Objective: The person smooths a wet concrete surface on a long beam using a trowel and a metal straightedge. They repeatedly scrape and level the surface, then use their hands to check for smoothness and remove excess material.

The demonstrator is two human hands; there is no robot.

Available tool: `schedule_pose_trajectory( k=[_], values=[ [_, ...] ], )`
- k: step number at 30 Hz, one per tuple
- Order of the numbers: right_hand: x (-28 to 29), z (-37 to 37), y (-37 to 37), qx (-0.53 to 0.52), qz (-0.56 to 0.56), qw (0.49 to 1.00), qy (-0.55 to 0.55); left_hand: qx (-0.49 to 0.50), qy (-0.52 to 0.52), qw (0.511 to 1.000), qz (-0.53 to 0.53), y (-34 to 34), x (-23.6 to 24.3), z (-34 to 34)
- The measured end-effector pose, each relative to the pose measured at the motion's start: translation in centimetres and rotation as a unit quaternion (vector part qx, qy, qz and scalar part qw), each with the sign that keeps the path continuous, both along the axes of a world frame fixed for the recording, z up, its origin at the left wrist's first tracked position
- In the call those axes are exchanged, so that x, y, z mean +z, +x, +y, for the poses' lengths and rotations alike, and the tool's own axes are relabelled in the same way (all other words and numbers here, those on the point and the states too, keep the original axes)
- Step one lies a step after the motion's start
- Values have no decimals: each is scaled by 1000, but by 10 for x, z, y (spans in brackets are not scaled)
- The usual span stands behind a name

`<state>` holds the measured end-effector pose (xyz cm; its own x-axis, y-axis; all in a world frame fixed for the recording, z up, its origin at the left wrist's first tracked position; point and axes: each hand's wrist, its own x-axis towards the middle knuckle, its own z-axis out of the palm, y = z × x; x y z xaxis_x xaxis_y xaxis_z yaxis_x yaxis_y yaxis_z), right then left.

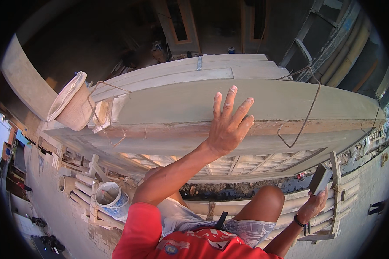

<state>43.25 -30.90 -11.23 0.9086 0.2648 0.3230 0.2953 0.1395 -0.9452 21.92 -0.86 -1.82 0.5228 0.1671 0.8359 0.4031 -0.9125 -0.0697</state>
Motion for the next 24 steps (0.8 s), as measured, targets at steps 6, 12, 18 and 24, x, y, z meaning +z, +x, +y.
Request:
schedule_pose_trajectory(
  k=[6, 12, 18, 24],
  values=[
    [1, 3, -1, 2, -33, 999, -15, -2, -6, 1000, 7, -2, 4, -1],
    [-1, 5, -1, 32, -45, 998, 5, 21, -82, 995, -51, -14, 25, 4],
    [-3, 2, 4, 70, -19, 997, 22, 46, -156, 986, -33, -41, 45, 5],
    [-9, 5, 5, 47, -8, 998, 33, 25, -193, 981, 9, -36, 48, 2]
  ],
)
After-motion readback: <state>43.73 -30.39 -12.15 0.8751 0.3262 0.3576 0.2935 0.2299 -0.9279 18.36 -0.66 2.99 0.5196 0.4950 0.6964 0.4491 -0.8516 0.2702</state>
